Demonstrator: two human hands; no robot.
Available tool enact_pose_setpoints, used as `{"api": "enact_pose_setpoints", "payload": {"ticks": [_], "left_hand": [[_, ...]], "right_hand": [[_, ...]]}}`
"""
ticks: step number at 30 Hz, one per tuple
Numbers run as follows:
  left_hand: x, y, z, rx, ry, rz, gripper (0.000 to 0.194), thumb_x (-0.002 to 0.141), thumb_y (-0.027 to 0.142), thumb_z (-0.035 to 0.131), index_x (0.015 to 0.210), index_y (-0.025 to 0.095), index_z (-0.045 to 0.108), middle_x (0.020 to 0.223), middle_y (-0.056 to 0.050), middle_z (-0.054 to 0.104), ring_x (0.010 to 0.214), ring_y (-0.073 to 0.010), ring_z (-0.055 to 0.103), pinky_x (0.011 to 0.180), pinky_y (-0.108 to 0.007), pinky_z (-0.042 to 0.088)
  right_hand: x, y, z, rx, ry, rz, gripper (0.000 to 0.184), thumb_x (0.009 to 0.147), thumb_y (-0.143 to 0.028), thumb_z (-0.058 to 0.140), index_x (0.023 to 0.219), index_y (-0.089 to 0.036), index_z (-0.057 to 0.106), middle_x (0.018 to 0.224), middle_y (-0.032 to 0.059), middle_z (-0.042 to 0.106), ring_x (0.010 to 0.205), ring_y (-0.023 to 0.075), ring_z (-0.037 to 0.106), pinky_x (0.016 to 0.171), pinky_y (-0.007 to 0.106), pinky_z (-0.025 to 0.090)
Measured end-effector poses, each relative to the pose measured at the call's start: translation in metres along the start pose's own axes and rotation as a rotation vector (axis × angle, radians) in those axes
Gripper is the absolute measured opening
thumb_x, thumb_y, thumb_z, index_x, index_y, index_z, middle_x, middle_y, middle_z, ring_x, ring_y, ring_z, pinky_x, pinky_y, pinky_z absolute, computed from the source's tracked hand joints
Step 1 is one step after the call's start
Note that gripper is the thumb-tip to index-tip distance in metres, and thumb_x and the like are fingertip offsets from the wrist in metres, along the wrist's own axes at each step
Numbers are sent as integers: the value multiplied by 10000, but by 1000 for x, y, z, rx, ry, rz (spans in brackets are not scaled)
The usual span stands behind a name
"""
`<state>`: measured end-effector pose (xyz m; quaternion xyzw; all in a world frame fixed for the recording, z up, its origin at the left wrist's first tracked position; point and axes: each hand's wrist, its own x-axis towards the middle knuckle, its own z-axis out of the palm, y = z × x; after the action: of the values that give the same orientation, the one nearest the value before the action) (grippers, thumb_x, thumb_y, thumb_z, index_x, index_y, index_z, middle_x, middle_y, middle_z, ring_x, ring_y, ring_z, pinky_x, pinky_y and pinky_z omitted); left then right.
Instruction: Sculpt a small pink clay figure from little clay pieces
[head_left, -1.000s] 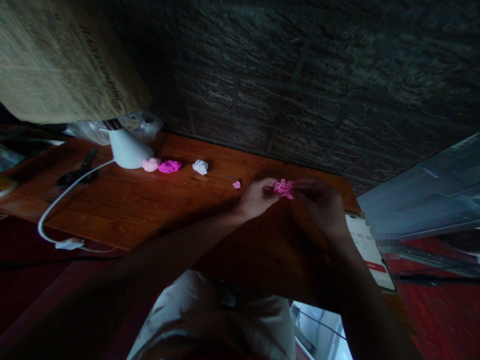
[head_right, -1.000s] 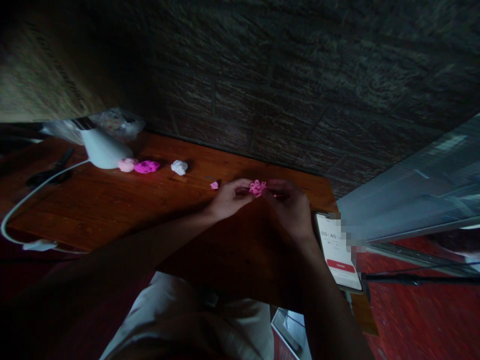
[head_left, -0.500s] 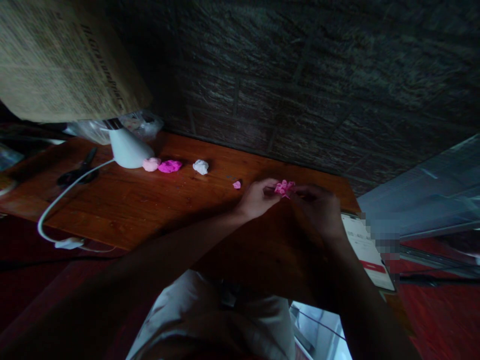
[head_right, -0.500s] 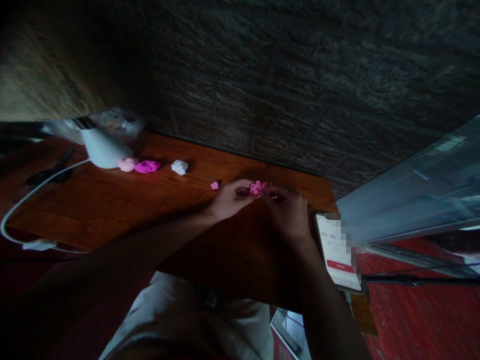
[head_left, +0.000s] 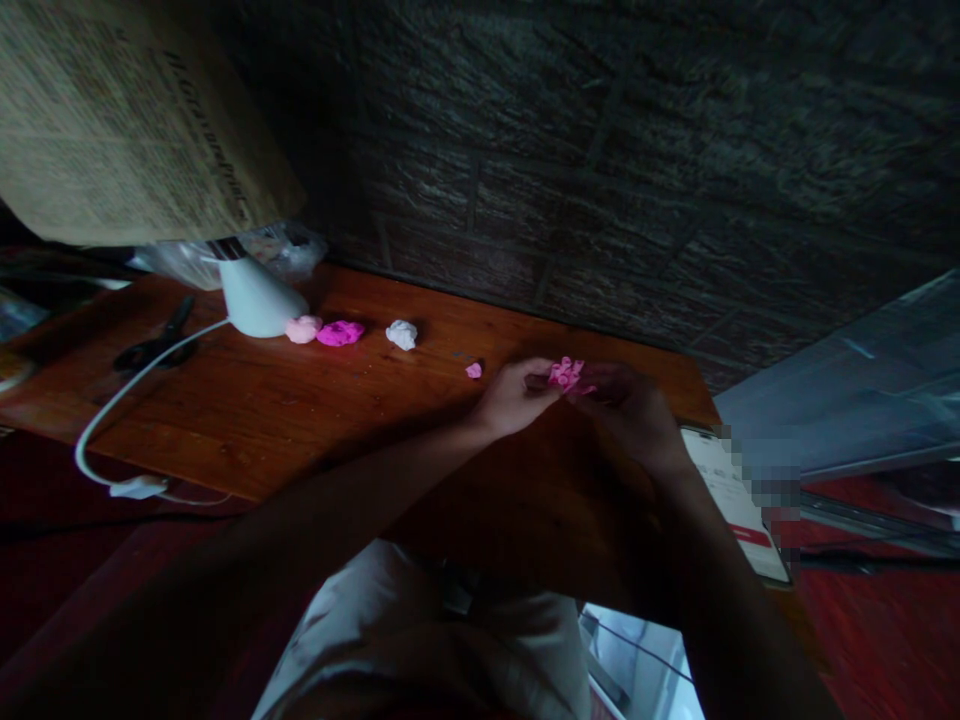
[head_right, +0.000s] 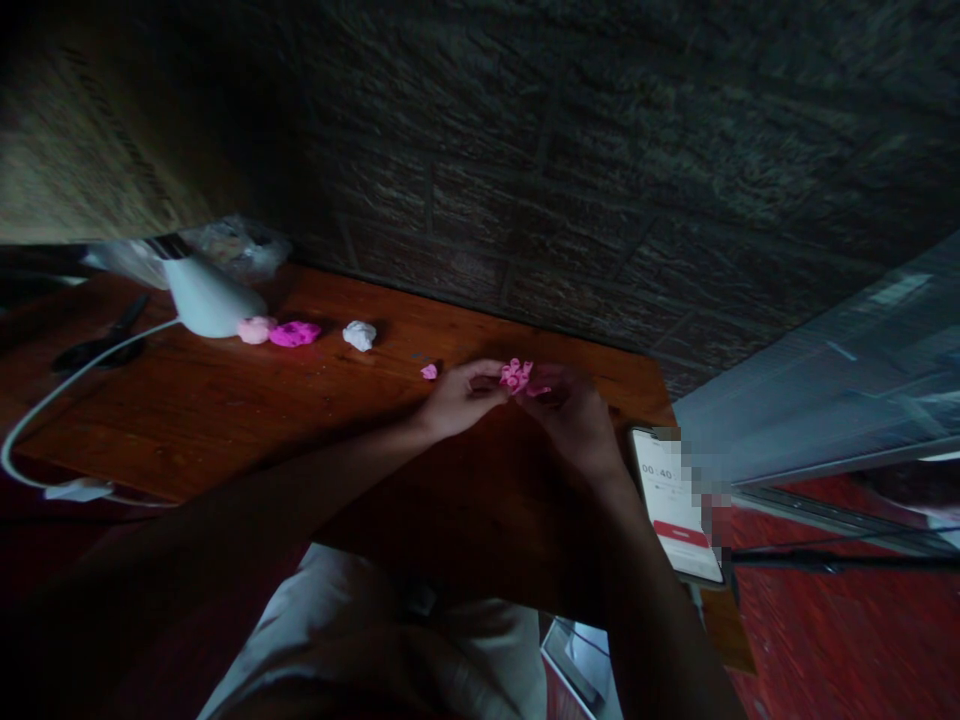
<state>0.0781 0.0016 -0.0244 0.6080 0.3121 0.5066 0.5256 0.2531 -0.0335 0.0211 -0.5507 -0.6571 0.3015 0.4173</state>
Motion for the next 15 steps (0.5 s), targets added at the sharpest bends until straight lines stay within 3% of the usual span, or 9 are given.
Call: {"api": "enact_pose_setpoints", "payload": {"ticks": [15], "left_hand": [[-4,15,-1,78,-118,24,304,808,22,652,1097,111,664,1110,-115,739,968,-162,715,887,-294,563]], "right_hand": [[-1,6,-2,-124,-88,-1,362,770,-388,760,1080,-220,681,998,91,778,874,267,743,790,402,581]]}}
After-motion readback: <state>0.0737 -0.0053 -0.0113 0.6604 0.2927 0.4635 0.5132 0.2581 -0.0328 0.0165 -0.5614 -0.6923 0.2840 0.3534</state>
